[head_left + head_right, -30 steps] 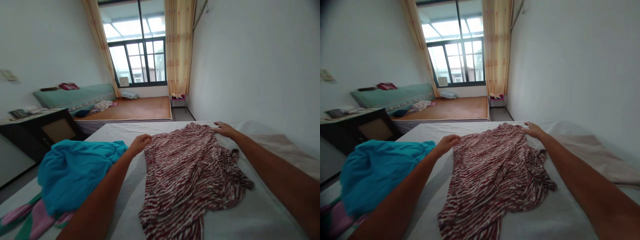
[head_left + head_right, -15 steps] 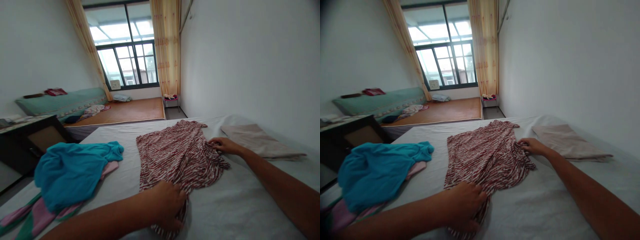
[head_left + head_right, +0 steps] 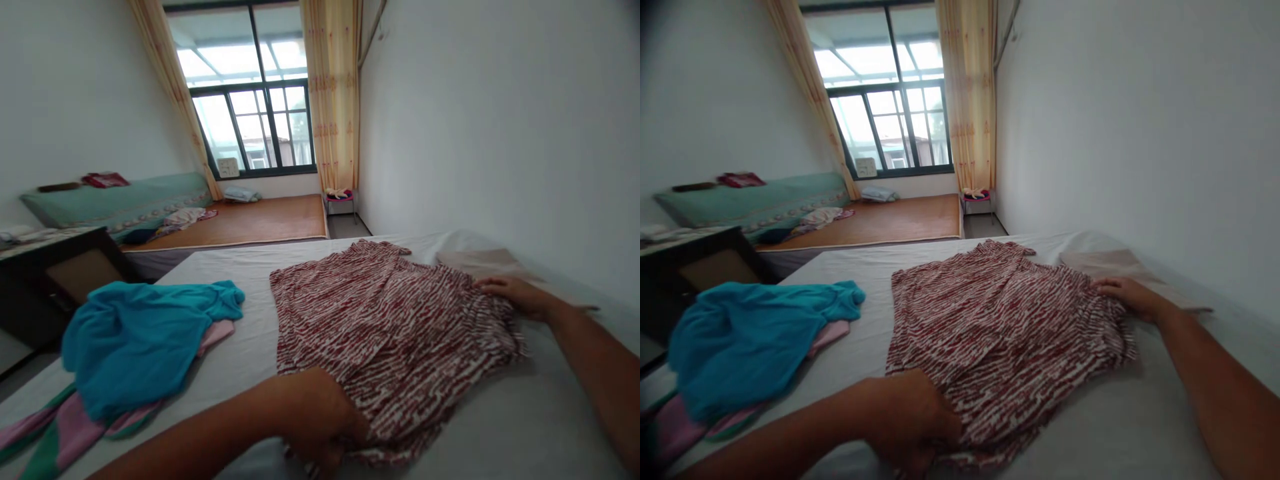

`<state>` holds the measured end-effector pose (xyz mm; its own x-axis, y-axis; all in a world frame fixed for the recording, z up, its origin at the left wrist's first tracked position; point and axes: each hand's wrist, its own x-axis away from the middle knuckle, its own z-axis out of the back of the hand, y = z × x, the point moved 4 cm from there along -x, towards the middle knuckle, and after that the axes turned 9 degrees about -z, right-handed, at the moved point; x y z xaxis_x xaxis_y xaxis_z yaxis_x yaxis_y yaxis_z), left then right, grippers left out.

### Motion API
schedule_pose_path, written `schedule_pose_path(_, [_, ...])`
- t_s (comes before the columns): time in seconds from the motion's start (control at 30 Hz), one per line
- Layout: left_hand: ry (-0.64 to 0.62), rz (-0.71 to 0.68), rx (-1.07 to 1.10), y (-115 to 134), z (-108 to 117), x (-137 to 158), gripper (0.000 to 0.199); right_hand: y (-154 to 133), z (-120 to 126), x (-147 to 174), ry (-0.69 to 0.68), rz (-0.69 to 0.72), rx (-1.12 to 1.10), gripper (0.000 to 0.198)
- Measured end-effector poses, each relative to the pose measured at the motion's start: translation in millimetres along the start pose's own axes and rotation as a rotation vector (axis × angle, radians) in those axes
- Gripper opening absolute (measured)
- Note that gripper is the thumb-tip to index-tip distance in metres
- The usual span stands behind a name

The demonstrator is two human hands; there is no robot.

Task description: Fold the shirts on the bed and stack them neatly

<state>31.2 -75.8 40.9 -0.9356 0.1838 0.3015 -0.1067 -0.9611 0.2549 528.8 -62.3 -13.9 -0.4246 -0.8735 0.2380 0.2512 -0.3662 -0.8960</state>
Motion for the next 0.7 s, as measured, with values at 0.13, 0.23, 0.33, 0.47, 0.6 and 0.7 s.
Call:
schedule_pose_path(0.13, [0.058,-0.053,0.234,-23,22,30,0.021,-33,-32,9,-0.089,0.126,0.294,0.027])
schedule_pose_path(0.23, [0.204,-0.01,0.444,-39,40,69,0.026,-54,-45,23,-0.286,0.123,0.152,0.029])
schedule_pose_path(0.33, [0.288,0.046,0.552,-36,40,95,0.026,-59,-45,37,-0.388,0.046,-0.016,0.023])
schedule_pose_path(0.47, [0.203,-0.04,0.567,-6,13,85,0.026,-55,-30,45,-0.207,0.014,-0.243,0.028])
schedule_pose_path(0.6, [0.194,-0.144,0.498,13,-6,51,0.028,-56,-8,45,0.138,0.157,-0.407,0.023])
schedule_pose_path(0.7, [0.237,-0.173,0.517,15,-11,31,0.025,-46,5,38,0.268,0.086,-0.496,0.015])
